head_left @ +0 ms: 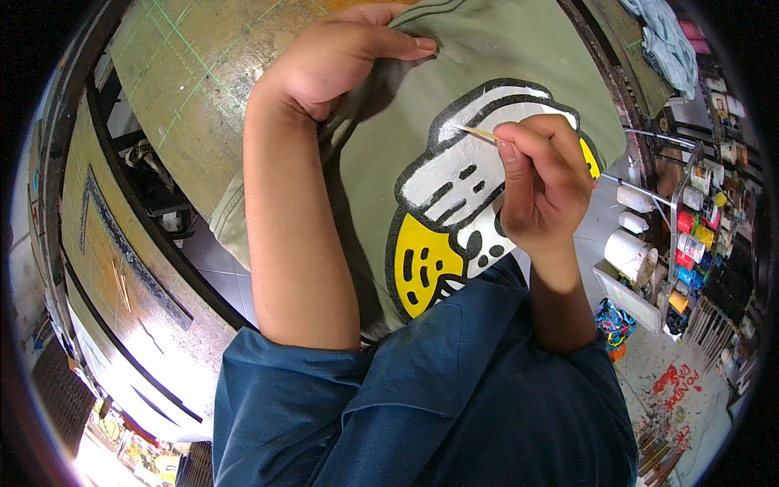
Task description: The person uses a small stick to apply white paint to a cartoon character design on a green t-shirt. They repeatedly dip the stick into a container of white paint and carefully fill in the design areas.
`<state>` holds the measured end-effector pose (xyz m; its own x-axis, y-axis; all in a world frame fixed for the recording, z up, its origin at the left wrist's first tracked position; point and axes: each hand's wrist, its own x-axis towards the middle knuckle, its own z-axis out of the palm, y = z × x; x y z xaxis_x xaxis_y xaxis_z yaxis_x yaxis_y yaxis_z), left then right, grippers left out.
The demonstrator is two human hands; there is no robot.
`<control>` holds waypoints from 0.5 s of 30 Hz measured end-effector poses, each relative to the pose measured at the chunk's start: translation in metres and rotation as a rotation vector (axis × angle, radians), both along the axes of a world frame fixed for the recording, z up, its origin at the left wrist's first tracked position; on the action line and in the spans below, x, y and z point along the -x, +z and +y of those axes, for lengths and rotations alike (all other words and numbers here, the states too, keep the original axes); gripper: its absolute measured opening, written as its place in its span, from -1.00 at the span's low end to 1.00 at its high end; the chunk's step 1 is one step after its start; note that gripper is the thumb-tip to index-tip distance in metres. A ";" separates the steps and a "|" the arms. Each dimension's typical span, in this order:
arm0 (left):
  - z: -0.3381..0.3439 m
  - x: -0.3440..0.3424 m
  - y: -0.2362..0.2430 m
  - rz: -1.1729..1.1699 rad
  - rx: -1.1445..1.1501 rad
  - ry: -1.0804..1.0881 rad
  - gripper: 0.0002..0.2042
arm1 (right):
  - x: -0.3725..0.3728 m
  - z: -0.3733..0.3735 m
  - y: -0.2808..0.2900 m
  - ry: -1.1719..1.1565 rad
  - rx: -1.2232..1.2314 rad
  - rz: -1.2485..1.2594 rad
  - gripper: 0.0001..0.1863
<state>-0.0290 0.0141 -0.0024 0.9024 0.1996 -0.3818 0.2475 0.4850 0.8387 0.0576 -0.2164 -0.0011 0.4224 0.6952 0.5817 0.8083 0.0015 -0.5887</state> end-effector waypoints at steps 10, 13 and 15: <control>0.000 0.000 -0.002 -0.041 -0.022 0.007 -0.65 | -0.003 -0.002 0.002 0.071 0.076 -0.040 -0.82; 0.000 0.001 -0.003 -0.042 -0.047 -0.001 -0.64 | -0.002 -0.001 -0.002 0.036 0.016 -0.024 -0.74; 0.001 0.001 -0.004 -0.039 -0.057 -0.004 -0.63 | -0.002 -0.001 0.000 0.029 0.000 -0.026 -0.73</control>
